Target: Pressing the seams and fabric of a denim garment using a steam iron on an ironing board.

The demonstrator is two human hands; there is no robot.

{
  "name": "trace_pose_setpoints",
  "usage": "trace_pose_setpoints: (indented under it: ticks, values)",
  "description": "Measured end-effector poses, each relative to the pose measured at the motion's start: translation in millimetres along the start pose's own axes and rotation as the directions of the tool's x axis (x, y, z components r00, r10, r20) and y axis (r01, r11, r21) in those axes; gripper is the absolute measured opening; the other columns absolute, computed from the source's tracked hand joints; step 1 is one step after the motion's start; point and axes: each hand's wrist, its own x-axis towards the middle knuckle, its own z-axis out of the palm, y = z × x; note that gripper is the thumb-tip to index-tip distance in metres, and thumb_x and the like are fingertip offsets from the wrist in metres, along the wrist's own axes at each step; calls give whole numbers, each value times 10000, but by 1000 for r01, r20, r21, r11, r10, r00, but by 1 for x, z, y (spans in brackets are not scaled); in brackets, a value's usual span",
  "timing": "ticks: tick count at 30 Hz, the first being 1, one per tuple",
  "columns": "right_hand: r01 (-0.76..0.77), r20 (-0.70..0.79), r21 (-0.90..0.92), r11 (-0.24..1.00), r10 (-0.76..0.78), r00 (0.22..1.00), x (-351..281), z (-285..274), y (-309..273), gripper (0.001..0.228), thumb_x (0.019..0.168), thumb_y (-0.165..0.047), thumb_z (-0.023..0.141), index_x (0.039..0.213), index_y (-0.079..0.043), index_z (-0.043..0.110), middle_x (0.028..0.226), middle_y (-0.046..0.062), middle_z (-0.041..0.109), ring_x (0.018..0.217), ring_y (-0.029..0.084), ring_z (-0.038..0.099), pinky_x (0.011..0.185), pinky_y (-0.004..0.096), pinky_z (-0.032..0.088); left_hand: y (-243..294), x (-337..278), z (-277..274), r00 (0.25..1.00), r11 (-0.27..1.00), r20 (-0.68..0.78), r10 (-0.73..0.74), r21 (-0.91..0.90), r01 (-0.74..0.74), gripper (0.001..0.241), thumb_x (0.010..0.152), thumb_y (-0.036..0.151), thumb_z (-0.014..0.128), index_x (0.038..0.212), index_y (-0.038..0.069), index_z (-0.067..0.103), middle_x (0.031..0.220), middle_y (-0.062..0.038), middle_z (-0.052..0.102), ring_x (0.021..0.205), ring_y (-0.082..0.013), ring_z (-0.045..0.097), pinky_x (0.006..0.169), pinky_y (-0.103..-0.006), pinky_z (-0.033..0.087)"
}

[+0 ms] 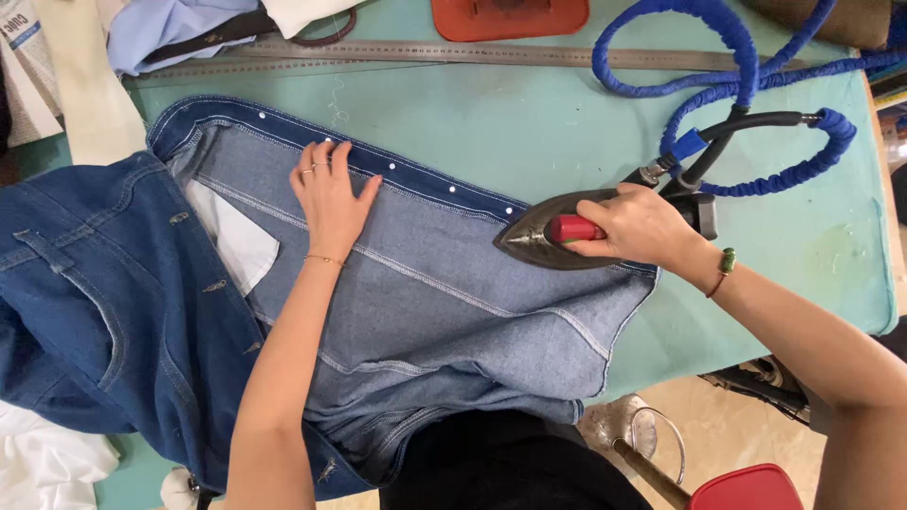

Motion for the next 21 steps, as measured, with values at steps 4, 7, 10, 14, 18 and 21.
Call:
trace_pose_setpoints:
  ticks: [4,7,10,14,18,21]
  values:
    - [56,-33,34,998,-55,998,-1,-3,7,458,858,-550,700,807,-106,596,526,64,569,497,268,557,626,360,459,-13,-2,9,992,992,6,-127,9,127,601,879,385,835,1322,57,598,1333,-99,544,1336,-320,470,1069,-513,348]
    - [34,-74,57,998,-30,997,-4,-3,8,443,850,-537,715,802,-111,604,541,62,581,490,271,529,604,365,430,-14,-4,8,986,986,3,-164,-19,164,581,875,345,837,1314,54,594,1329,-103,534,1333,-319,473,1073,-517,342]
    - [-44,-100,46,998,48,994,-4,-3,7,426,835,-537,725,821,-121,635,553,62,610,476,279,498,604,365,424,-3,-4,-1,992,993,-56,-117,4,117,525,866,248,806,1312,59,604,1336,-122,536,1346,-334,466,1089,-521,343]
    - [-106,-62,35,994,108,992,-4,1,12,444,827,-560,723,859,-121,661,551,66,627,480,282,500,626,363,444,43,-5,4,991,983,-100,85,-155,-100,394,884,77,719,1268,83,628,1343,-98,610,1378,-302,492,1134,-509,377]
    - [-123,-2,-2,992,123,992,-4,3,11,473,860,-592,704,874,-121,660,533,78,611,502,286,531,655,358,479,85,-14,22,902,919,259,345,-287,-269,423,975,293,661,1370,155,598,1502,-45,539,1464,-234,422,1241,-487,289]
    - [-126,14,-11,992,126,992,-3,3,12,475,862,-601,688,876,-126,664,515,71,598,498,286,543,638,361,495,91,-15,26,858,895,287,427,-273,-354,556,994,400,621,1494,178,527,1612,-28,427,1518,-241,339,1265,-503,213]
